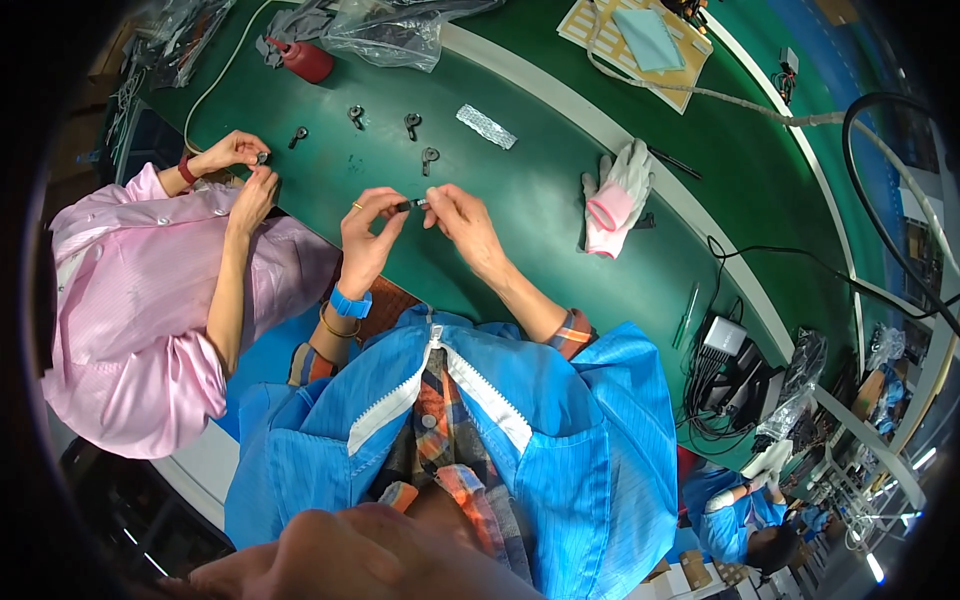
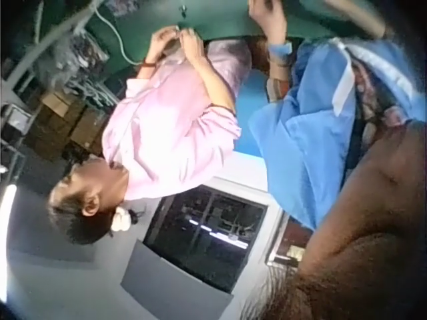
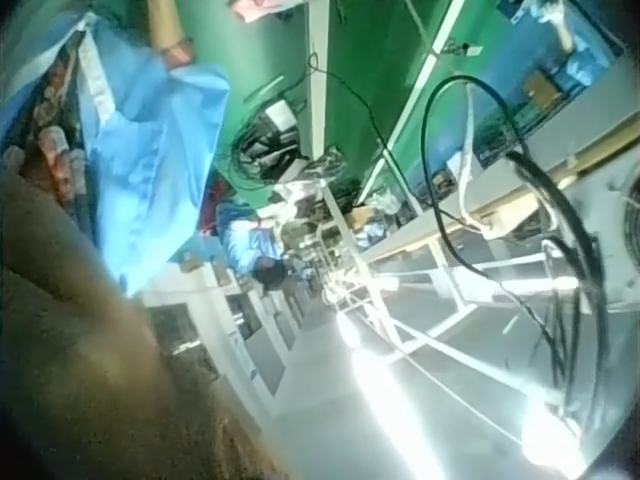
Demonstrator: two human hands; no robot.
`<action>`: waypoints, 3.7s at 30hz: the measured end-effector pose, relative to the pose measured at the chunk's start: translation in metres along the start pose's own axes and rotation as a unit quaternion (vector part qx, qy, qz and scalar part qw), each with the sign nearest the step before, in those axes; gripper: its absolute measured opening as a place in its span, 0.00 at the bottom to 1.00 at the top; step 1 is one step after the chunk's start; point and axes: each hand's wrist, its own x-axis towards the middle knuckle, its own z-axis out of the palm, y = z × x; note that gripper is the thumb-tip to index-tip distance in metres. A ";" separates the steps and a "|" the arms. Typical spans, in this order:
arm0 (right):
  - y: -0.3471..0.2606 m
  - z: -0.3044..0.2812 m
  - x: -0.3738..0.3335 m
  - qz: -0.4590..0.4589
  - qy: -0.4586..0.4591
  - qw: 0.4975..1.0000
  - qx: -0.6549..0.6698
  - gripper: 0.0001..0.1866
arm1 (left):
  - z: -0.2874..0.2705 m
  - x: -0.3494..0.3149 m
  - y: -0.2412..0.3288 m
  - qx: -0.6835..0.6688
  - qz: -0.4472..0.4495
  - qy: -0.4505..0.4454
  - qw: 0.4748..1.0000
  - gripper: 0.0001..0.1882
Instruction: The person assembles small black plastic components by hand on a green worktable, using a green-handled tool.
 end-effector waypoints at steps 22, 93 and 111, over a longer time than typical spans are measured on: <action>0.000 0.005 -0.025 -0.002 -0.064 0.986 0.152 0.11 | 0.009 -0.027 0.007 -0.263 -0.100 -0.023 0.959 0.08; 0.264 0.167 0.098 0.315 -0.129 0.940 -0.029 0.18 | -0.205 -0.228 -0.350 0.140 -0.432 0.102 0.885 0.12; 0.466 0.152 0.123 0.151 0.158 0.898 0.381 0.26 | -0.192 -0.172 -0.624 0.248 -0.221 -0.160 0.929 0.24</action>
